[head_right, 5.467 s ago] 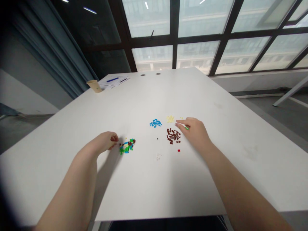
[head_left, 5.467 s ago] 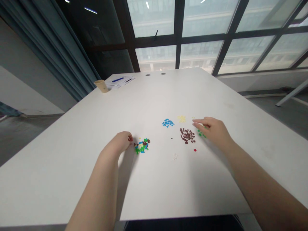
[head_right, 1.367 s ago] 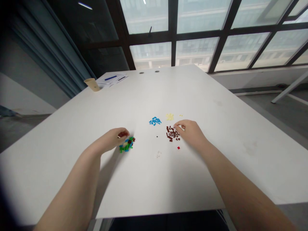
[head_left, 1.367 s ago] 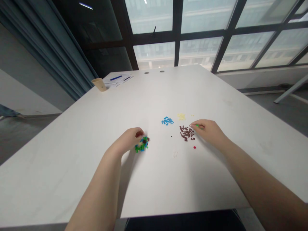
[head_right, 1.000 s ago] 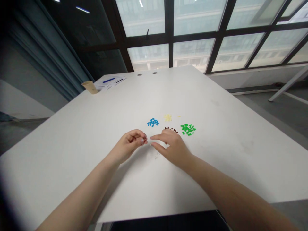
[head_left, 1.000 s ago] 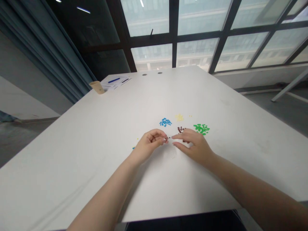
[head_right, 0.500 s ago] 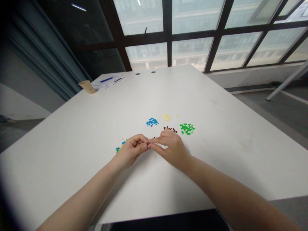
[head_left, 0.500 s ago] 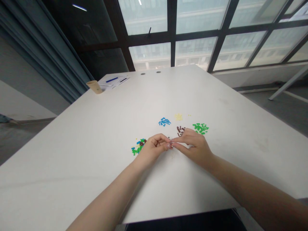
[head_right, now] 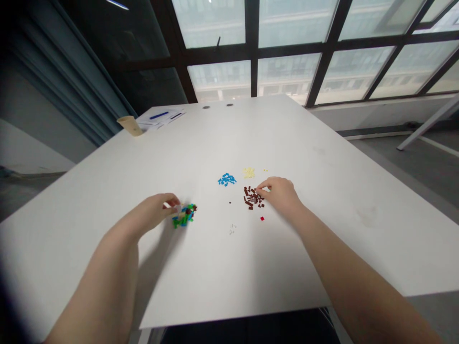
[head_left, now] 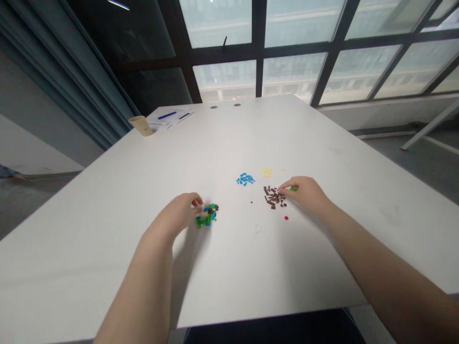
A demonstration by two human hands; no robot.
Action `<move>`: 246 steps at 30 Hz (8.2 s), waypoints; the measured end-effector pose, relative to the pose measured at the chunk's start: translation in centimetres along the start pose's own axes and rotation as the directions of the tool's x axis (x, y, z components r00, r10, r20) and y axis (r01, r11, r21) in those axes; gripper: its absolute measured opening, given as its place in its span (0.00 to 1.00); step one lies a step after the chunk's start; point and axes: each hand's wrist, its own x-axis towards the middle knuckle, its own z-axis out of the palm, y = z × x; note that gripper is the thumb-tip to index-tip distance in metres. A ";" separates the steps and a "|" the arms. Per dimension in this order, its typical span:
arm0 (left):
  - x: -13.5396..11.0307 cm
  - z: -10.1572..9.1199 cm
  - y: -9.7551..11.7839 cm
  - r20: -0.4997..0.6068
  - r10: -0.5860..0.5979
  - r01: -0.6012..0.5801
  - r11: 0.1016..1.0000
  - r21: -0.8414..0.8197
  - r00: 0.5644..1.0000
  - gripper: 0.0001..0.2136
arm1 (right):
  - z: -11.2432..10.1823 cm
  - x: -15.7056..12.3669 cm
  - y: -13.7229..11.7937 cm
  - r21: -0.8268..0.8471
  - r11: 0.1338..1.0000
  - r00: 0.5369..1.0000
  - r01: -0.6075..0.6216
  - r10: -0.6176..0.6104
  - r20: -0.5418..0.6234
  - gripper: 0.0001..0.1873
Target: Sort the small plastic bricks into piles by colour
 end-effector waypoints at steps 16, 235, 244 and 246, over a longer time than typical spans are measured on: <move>1.4 0.9 -2.0 0.210 -0.083 0.094 0.995 -0.045 0.974 0.11 | 2.4 0.2 -0.7 -0.271 0.959 0.996 0.083 -0.074 0.046 0.13; -2.4 3.7 7.2 0.203 0.421 0.246 -0.049 -0.968 0.884 0.10 | 2.8 -2.7 -6.4 0.154 0.780 0.775 0.607 -0.538 -0.332 0.05; -2.3 4.1 7.3 0.174 0.424 0.206 -0.032 -0.978 0.889 0.10 | 3.0 -2.9 -6.2 0.185 0.752 0.760 0.632 -0.556 -0.337 0.06; -2.2 4.2 7.3 0.186 0.411 0.214 -0.021 -0.977 0.892 0.10 | 3.0 -2.8 -6.1 0.186 0.746 0.755 0.639 -0.562 -0.338 0.06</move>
